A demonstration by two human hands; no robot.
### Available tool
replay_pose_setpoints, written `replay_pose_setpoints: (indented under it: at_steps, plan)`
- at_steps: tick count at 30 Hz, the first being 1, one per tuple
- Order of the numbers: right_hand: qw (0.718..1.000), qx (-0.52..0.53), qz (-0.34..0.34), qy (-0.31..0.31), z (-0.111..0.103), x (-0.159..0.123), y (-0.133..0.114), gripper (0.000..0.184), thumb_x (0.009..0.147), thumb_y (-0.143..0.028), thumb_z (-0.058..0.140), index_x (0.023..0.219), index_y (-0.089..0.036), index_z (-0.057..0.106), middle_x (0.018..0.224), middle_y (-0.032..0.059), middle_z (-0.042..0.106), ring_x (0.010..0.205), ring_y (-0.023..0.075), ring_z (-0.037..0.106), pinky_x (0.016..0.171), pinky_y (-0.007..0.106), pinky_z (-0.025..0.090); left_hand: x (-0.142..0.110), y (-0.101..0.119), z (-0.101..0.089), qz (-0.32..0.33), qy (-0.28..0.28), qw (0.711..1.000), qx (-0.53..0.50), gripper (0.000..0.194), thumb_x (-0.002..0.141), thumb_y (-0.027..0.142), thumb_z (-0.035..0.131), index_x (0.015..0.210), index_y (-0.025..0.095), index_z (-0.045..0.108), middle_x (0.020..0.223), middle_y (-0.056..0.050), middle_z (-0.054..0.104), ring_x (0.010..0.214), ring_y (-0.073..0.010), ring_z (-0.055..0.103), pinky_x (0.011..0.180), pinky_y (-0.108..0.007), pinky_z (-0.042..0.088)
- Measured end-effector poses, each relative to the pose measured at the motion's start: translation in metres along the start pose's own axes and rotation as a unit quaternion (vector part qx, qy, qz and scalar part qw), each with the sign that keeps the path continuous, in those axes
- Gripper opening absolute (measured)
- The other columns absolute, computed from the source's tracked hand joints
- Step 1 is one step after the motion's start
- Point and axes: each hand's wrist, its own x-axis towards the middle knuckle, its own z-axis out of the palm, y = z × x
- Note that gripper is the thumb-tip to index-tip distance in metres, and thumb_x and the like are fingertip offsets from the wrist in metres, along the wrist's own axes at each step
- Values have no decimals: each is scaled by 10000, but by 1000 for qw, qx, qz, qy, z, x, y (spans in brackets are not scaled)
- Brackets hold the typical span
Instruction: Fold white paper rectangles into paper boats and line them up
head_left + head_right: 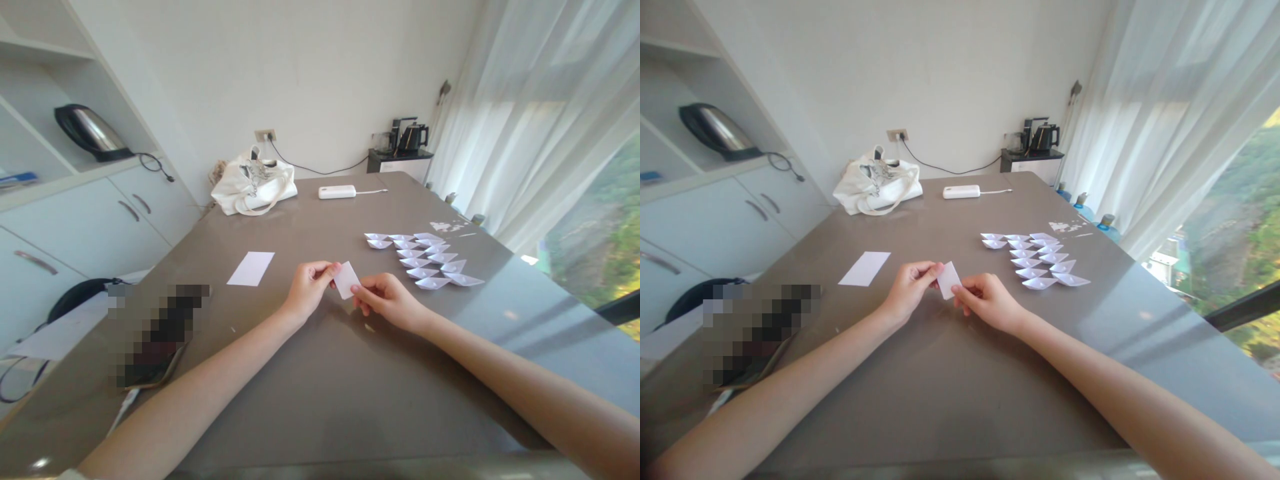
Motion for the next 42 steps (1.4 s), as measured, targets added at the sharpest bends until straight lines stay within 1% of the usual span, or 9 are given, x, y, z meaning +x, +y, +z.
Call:
replay_pose_setpoints:
  at_steps: [4, 8, 13, 17, 21, 25, 28, 34, 42]
  plan:
    - [1000, 11, -2, 6, -3, 2, 2, 474, 868, -540, 467, 656, -137, 600, 503, 9, 559, 456, 87, 444, 452, 210, 301, 2, -1, 0, -18, -23, 998, -55, 380, 811, 464, 597, 653, 123, 654, 603, -4, 565, 598, -102, 475, 588, -226, 357]
    - [993, 112, 32, -6, -4, 5, 6, 475, 819, -583, 515, 681, -137, 598, 494, -3, 550, 411, 68, 397, 413, 204, 264, 4, -3, -2, -51, -49, 984, -166, 333, 795, 452, 637, 927, 154, 707, 771, -33, 637, 714, -110, 545, 641, -219, 393]
    - [967, 243, 58, -48, -3, 4, 4, 421, 825, -534, 556, 687, -137, 584, 530, -16, 552, 413, 44, 398, 399, 179, 251, 4, 1, -7, -68, -126, 954, -262, 498, 726, 415, 726, 1185, 255, 616, 1004, -53, 667, 853, -135, 591, 702, -229, 428]
    - [950, 295, 56, -89, 0, 1, 1, 401, 839, -505, 564, 689, -133, 578, 553, -13, 563, 439, 43, 430, 403, 163, 277, 1, 4, -8, -65, -196, 940, -271, 536, 726, 433, 722, 1219, 268, 590, 1163, -94, 639, 930, -177, 606, 769, -281, 449]
    - [957, 261, 60, -112, 2, 2, 3, 451, 855, -549, 509, 725, -126, 597, 584, 9, 588, 463, 61, 473, 422, 174, 338, -2, 6, -5, -67, -206, 944, -247, 547, 719, 468, 713, 1202, 240, 596, 1141, -116, 652, 819, -175, 636, 758, -315, 468]
    - [993, 104, 53, 19, 0, 5, 7, 527, 877, -601, 407, 702, -135, 580, 608, 31, 596, 476, 85, 497, 452, 206, 402, -1, 5, -3, -60, -161, 974, -151, 542, 731, 470, 699, 1173, 173, 596, 1065, -123, 677, 883, -202, 643, 784, -306, 469]
    - [990, 72, 33, 118, -3, 7, 7, 446, 859, -590, 452, 820, -160, 568, 734, 37, 614, 595, 116, 562, 505, 217, 464, 1, 2, -2, -52, -145, 982, -107, 539, 715, 438, 722, 1147, 152, 576, 1062, -132, 680, 1020, -241, 619, 832, -314, 468]
    - [986, 136, 33, 95, -2, 5, 0, 392, 768, -514, 628, 944, -176, 533, 979, 67, 584, 809, 174, 620, 576, 257, 541, 1, -1, 2, -50, -142, 987, -51, 524, 696, 426, 736, 1097, 142, 553, 986, -107, 695, 872, -194, 660, 805, -310, 474]
    - [986, 137, 36, 91, -3, 5, 0, 331, 784, -456, 627, 928, -167, 557, 929, 62, 606, 791, 167, 619, 607, 267, 547, 0, -1, 1, -60, -142, 986, -62, 471, 743, 426, 693, 1086, 142, 540, 955, -94, 694, 855, -182, 657, 765, -280, 486]
